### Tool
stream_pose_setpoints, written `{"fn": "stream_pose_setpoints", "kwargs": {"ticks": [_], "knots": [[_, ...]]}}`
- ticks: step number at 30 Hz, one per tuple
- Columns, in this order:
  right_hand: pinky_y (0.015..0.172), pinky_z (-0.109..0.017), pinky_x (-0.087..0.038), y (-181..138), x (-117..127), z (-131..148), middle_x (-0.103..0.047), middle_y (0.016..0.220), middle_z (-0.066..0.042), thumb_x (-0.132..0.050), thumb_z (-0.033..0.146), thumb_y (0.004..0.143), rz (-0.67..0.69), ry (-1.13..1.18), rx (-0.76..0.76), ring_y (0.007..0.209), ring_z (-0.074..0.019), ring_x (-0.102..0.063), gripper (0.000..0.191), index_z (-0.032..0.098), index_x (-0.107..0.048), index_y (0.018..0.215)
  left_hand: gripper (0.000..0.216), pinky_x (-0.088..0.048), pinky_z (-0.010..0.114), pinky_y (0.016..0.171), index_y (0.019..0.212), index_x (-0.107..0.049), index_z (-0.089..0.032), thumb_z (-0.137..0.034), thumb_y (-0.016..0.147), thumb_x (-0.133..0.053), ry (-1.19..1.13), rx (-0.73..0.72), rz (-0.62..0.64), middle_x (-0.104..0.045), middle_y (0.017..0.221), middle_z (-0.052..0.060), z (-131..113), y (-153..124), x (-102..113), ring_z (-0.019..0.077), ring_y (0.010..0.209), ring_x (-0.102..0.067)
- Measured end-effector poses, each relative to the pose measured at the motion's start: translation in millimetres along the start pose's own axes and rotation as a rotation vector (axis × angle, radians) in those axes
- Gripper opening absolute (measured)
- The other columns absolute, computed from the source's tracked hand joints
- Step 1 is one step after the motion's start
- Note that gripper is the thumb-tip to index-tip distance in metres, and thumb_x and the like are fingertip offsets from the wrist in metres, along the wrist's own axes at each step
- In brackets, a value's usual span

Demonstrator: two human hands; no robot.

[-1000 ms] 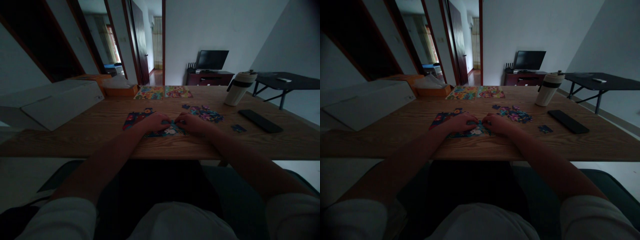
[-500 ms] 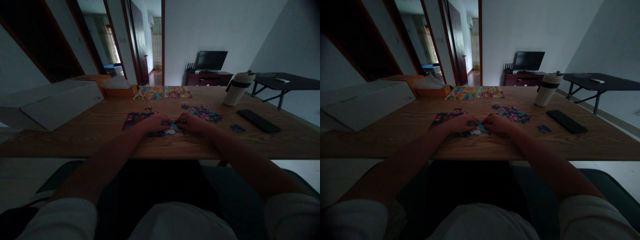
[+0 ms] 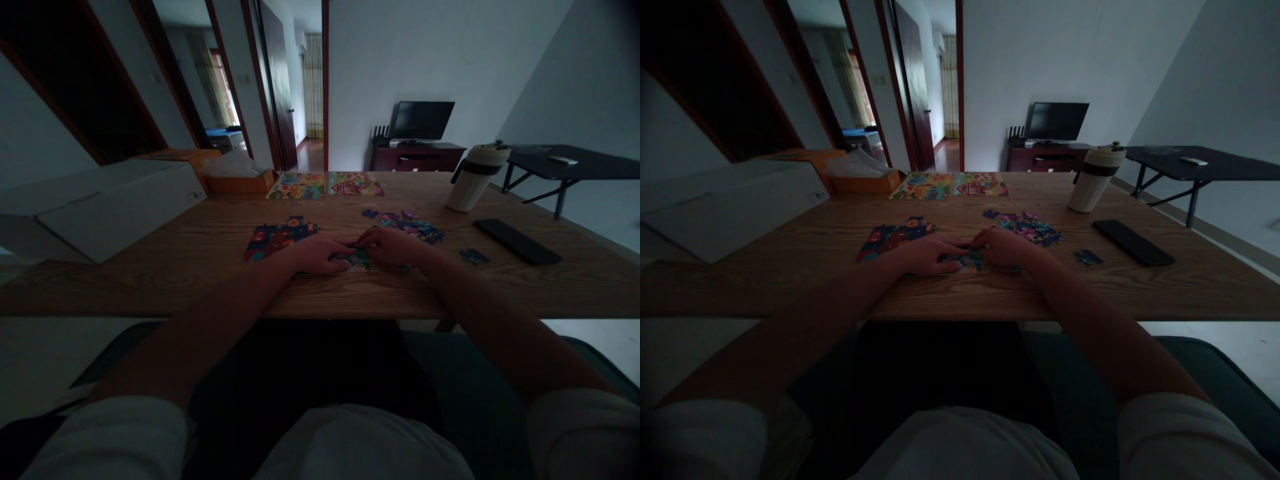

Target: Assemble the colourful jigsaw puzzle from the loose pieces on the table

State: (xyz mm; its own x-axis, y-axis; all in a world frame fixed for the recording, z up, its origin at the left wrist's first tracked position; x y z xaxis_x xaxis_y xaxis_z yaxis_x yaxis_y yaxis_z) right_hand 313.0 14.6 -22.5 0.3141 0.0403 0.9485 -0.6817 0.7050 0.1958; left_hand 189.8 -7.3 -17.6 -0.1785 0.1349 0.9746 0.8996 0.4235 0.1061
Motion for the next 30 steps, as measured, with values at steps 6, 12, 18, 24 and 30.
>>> {"fn": "stream_pose_setpoints", "kwargs": {"ticks": [6,12,18,24,30], "knots": [[0.093,-0.036,-0.049,-2.5,-2.6,25.9,-0.073,0.108,-0.014,-0.056,0.018,0.085,0.031,-0.273,-0.032,0.099,-0.0258,-0.068,0.027,0.017,-0.078,0.103,0.044,-0.038,0.034,0.109,0.137,-0.06,-0.027,-0.038,0.094,-0.055,0.021,0.027,0.024,-0.05,0.151,0.004,-1.5,-0.5,0.7,0.0246,0.128,-0.056],[0.093,-0.033,-0.049,-4.8,7.4,14.2,-0.071,0.116,-0.008,-0.056,0.018,0.084,0.001,-0.105,-0.037,0.101,-0.0219,-0.066,0.031,0.022,-0.077,0.106,0.047,-0.033,0.033,0.113,0.138,-0.056,-0.022,-0.04,0.096,-0.052,0.041,0.053,0.048,-0.053,0.147,0.007,-0.3,0.3,-4.1,0.0237,0.133,-0.05],[0.065,-0.032,-0.051,-56.8,110.2,-51.2,-0.07,0.091,-0.008,-0.053,0.026,0.086,-0.725,0.136,-0.344,0.074,-0.0192,-0.063,0.028,0.019,-0.075,0.102,0.059,-0.031,0.035,0.114,0.148,-0.044,-0.024,-0.055,0.098,-0.044,0.026,0.229,-0.053,-0.045,0.154,0.008,35.0,-8.2,9.3,0.0245,0.138,-0.045],[0.055,-0.03,-0.042,-126.0,145.2,-79.1,-0.061,0.067,-0.002,-0.058,0.034,0.085,-1.003,0.228,-0.484,0.058,-0.0162,-0.053,0.023,0.022,-0.075,0.095,0.071,-0.016,0.065,0.114,0.154,-0.034,-0.029,-0.069,0.095,-0.033,0.095,0.631,0.027,-0.026,0.163,0.013,88.9,-30.8,9.4,0.0404,0.149,-0.02],[0.054,-0.03,-0.041,-188.1,108.8,-119.0,-0.062,0.065,-0.002,-0.064,0.035,0.079,-0.924,0.199,-0.744,0.055,-0.0163,-0.052,0.024,0.019,-0.076,0.092,0.088,-0.013,0.071,0.112,0.157,-0.028,-0.031,-0.081,0.085,-0.037,0.068,0.747,0.165,-0.014,0.166,0.011,108.4,-41.3,0.0,0.0437,0.151,-0.008]]}}
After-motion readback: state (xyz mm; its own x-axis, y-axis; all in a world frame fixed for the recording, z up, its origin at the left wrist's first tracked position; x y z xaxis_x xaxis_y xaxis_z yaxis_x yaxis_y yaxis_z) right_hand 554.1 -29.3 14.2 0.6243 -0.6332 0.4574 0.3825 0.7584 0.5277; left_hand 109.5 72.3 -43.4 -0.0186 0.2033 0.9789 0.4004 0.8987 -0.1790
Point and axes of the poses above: each hand's wrist, its own y-axis towards the middle knuckle, its own x-axis out of the back of the hand, z = x × y, the point moved 8 cm from there along y, towards the middle knuckle
